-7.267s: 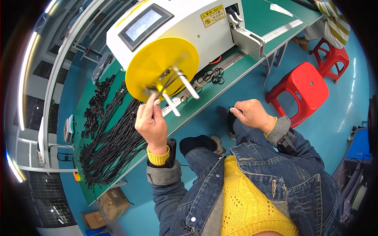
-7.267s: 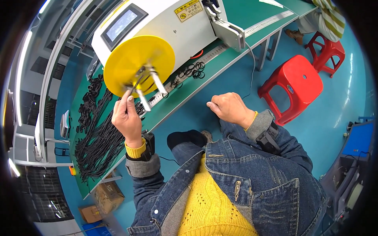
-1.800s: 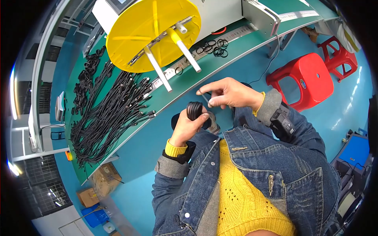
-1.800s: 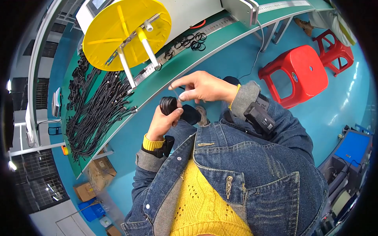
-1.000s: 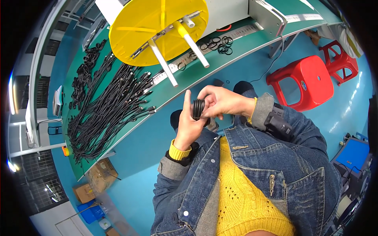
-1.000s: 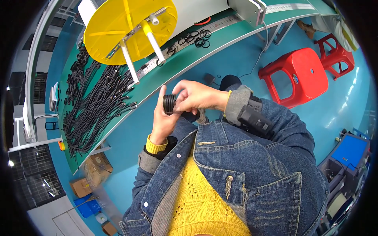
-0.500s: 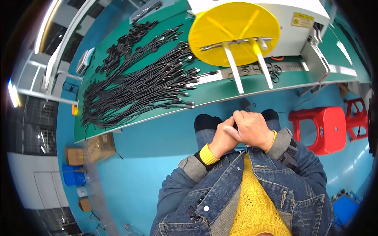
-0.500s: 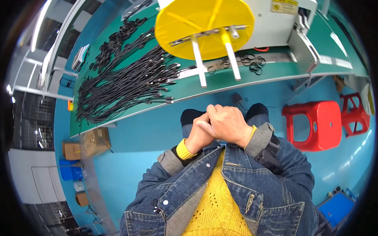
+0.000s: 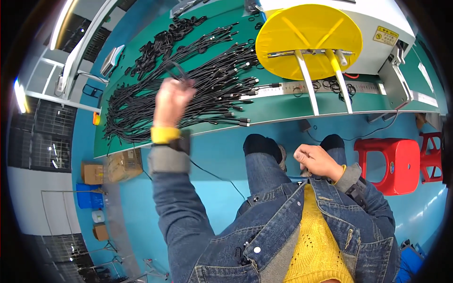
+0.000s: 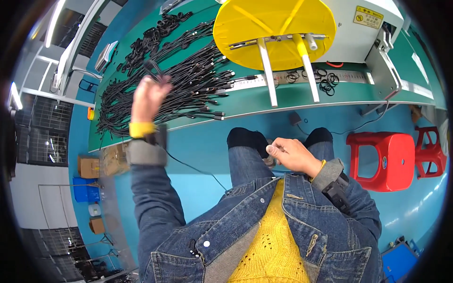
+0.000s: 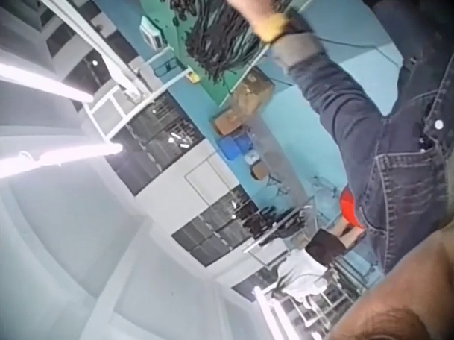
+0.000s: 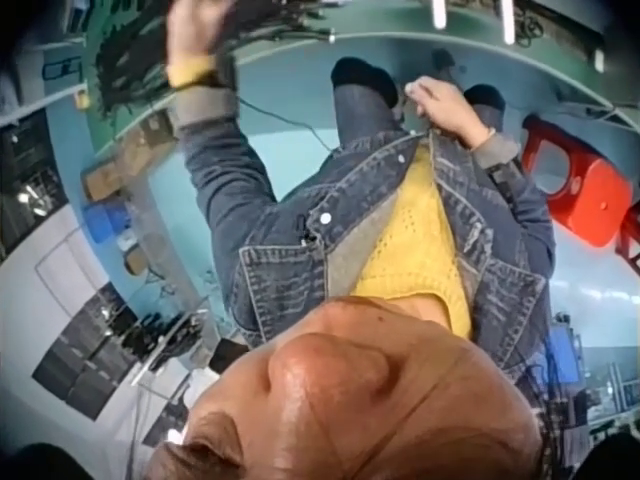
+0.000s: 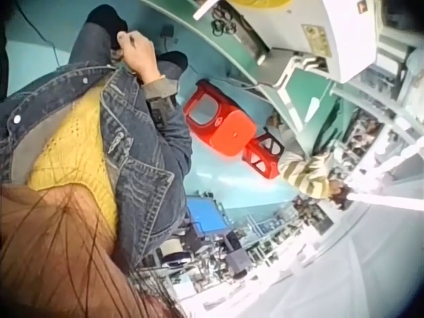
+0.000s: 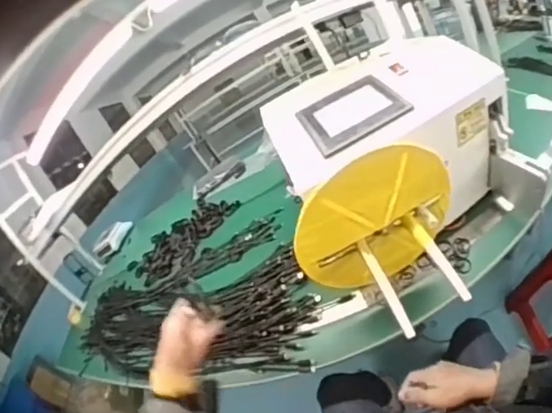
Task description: The person winds a cable around the pegs of a machine, removes the coiled cable, and secures it with a rubber band. They repeat this process for several more cables picked up from the table.
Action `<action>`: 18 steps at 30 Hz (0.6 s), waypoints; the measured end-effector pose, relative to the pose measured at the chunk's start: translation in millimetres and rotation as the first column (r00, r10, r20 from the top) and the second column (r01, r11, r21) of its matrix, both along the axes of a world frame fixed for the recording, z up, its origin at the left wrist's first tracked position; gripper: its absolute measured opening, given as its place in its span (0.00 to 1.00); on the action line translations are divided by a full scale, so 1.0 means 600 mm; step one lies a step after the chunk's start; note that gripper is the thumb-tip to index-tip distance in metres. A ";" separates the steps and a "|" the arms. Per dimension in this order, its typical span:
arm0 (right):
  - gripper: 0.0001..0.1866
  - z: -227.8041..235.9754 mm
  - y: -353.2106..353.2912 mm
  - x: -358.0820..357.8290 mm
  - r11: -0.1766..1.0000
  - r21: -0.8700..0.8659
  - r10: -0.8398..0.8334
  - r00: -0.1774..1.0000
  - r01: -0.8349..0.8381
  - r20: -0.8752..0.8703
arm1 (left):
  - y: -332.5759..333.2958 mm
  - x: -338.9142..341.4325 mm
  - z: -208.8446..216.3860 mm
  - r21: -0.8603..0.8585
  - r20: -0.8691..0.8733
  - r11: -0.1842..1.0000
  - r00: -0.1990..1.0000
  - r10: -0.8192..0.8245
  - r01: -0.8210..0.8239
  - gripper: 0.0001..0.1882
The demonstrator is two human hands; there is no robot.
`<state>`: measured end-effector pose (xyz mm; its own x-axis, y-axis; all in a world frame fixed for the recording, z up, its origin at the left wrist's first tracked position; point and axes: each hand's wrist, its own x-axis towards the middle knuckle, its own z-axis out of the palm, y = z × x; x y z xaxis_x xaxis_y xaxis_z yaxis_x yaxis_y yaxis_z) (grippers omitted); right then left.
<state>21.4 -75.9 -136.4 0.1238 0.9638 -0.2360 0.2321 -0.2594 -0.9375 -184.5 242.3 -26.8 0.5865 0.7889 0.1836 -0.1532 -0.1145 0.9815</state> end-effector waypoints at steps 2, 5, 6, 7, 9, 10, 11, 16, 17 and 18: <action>0.17 -0.007 -0.008 -0.013 0.999 0.012 0.042 0.999 -0.042 0.026 | 0.128 -0.103 -0.023 0.556 -0.328 0.761 0.753 0.571 -0.335 0.25; 0.18 -0.022 -0.015 -0.009 0.998 0.000 0.060 0.993 -0.060 0.104 | 0.124 -0.113 -0.049 0.473 -0.828 0.880 0.362 0.428 0.040 0.27; 0.17 -0.026 -0.016 -0.003 0.998 -0.023 0.062 0.991 -0.060 0.115 | 0.094 -0.101 -0.076 0.479 -0.840 0.872 0.340 0.422 0.100 0.23; 0.16 -0.027 -0.017 -0.002 0.996 -0.042 0.079 0.989 -0.074 0.123 | 0.057 -0.098 -0.103 0.484 -0.851 0.862 0.308 0.425 0.148 0.20; 0.15 -0.026 -0.022 -0.001 0.994 -0.068 0.097 0.987 -0.089 0.129 | 0.002 -0.096 -0.136 0.789 -0.612 0.577 0.342 0.713 0.211 0.15; 0.15 -0.023 -0.020 -0.003 0.993 -0.051 0.110 0.983 -0.104 0.144 | -0.005 -0.097 -0.138 0.791 -0.611 0.576 0.339 0.716 0.208 0.15; 0.15 -0.020 -0.018 -0.004 0.992 -0.036 0.122 0.980 -0.118 0.159 | -0.011 -0.096 -0.139 0.793 -0.607 0.567 0.353 0.712 0.221 0.13; 0.13 -0.021 -0.022 -0.006 0.995 0.009 0.096 0.983 -0.099 0.157 | -0.017 -0.115 -0.154 0.851 -0.524 0.432 0.412 0.745 0.299 0.07; 0.13 -0.024 -0.024 -0.007 0.995 0.010 0.094 0.983 -0.097 0.157 | -0.018 -0.121 -0.157 0.870 -0.485 0.373 0.428 0.762 0.323 0.06; 0.12 -0.029 -0.028 -0.004 0.996 0.027 0.082 0.983 -0.088 0.165 | -0.021 -0.121 -0.158 0.870 -0.486 0.373 0.433 0.759 0.324 0.06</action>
